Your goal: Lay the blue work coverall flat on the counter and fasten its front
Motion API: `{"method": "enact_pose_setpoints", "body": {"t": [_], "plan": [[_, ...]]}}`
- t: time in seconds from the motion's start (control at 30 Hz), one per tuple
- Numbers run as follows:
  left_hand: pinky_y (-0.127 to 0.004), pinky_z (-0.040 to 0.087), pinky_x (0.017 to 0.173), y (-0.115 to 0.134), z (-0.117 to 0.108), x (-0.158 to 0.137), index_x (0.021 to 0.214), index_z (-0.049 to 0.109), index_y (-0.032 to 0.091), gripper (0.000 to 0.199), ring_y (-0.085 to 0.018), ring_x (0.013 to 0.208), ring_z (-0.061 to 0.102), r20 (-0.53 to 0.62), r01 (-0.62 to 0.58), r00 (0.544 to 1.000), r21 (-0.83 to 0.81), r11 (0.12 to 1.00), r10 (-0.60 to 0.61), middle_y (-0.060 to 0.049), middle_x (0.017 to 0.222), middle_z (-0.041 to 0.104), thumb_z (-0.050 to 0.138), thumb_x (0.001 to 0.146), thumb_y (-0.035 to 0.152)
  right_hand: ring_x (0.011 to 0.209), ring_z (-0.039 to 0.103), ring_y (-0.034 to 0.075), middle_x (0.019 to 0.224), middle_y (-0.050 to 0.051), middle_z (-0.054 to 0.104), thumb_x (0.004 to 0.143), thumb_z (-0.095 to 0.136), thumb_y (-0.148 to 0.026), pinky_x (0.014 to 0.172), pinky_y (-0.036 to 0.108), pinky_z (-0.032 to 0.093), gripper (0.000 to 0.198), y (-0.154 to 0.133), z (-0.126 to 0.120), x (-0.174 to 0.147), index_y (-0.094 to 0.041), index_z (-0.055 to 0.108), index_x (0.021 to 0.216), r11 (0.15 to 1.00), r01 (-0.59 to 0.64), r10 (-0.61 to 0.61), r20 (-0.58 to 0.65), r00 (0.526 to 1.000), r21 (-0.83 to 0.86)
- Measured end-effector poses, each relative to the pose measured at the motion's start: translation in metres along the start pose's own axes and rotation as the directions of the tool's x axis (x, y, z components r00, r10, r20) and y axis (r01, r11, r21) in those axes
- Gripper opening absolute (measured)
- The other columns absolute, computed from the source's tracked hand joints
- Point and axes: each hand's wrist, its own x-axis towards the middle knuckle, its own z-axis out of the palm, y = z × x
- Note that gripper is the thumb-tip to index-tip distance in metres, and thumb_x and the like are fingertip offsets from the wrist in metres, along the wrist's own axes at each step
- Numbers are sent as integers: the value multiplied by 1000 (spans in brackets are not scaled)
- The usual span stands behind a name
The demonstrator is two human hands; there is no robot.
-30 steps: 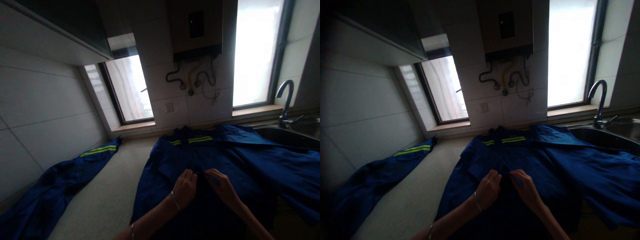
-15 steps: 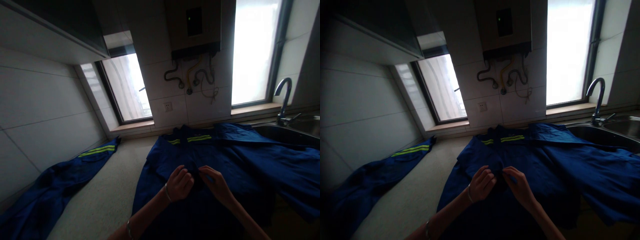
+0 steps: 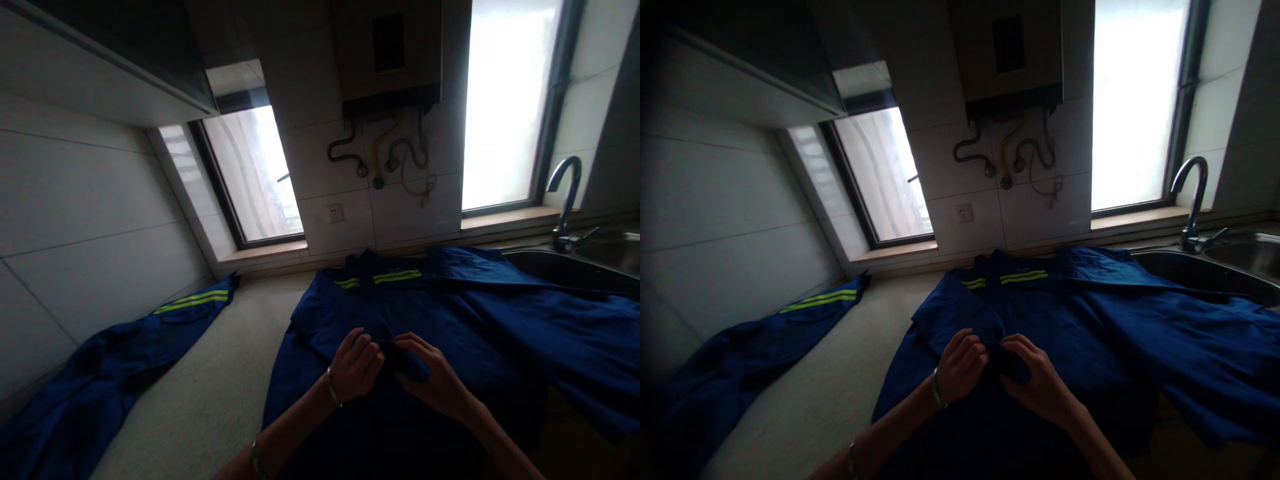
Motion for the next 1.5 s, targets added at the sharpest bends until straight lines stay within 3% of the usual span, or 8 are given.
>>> {"method": "enact_pose_setpoints", "body": {"t": [0.2,0.3,0.6,1.03,1.33,1.5], "plan": [[-41,36,101,7,7,6,120,49,13,33,-19,105,53,163,113,979,79,990,-125,-9,109,60,36,90,13,89,57,14,97,4,58,79,51,-7,79,26,48,21,7,5,2,-21,56,94,999,40,-42,-67,997,-35],[-41,36,101,8,12,5,112,53,14,28,-19,105,54,225,90,969,51,995,-99,-8,105,60,35,90,14,89,57,14,97,3,58,79,51,-6,78,25,48,22,9,5,3,-21,55,94,993,84,-88,-45,995,-78],[-39,30,107,-3,17,-3,94,53,16,11,-15,100,55,266,-8,963,-108,994,37,-2,87,60,45,87,18,88,57,13,95,4,58,78,50,-2,77,25,48,26,7,4,-1,-20,54,97,984,134,-128,60,990,-116],[-31,37,101,-2,21,-8,89,54,15,13,-16,100,56,293,-52,949,-222,974,118,-5,88,61,48,86,25,88,56,13,95,4,58,81,50,-4,78,25,47,22,4,0,-9,-19,56,96,989,105,-86,174,981,-106],[-31,42,94,0,19,-4,89,53,15,9,-16,96,55,382,-11,915,-293,956,128,-6,89,61,48,85,22,85,57,13,92,4,59,83,49,-6,75,25,49,21,6,0,-10,-19,59,95,986,100,-73,196,978,-132],[-30,47,79,-9,4,6,92,58,17,15,-17,86,59,467,108,884,-249,962,21,-5,85,63,46,88,26,101,57,17,112,7,58,84,53,-17,86,30,51,36,8,-8,-11,-24,53,120,981,86,-70,99,993,-174]]}}
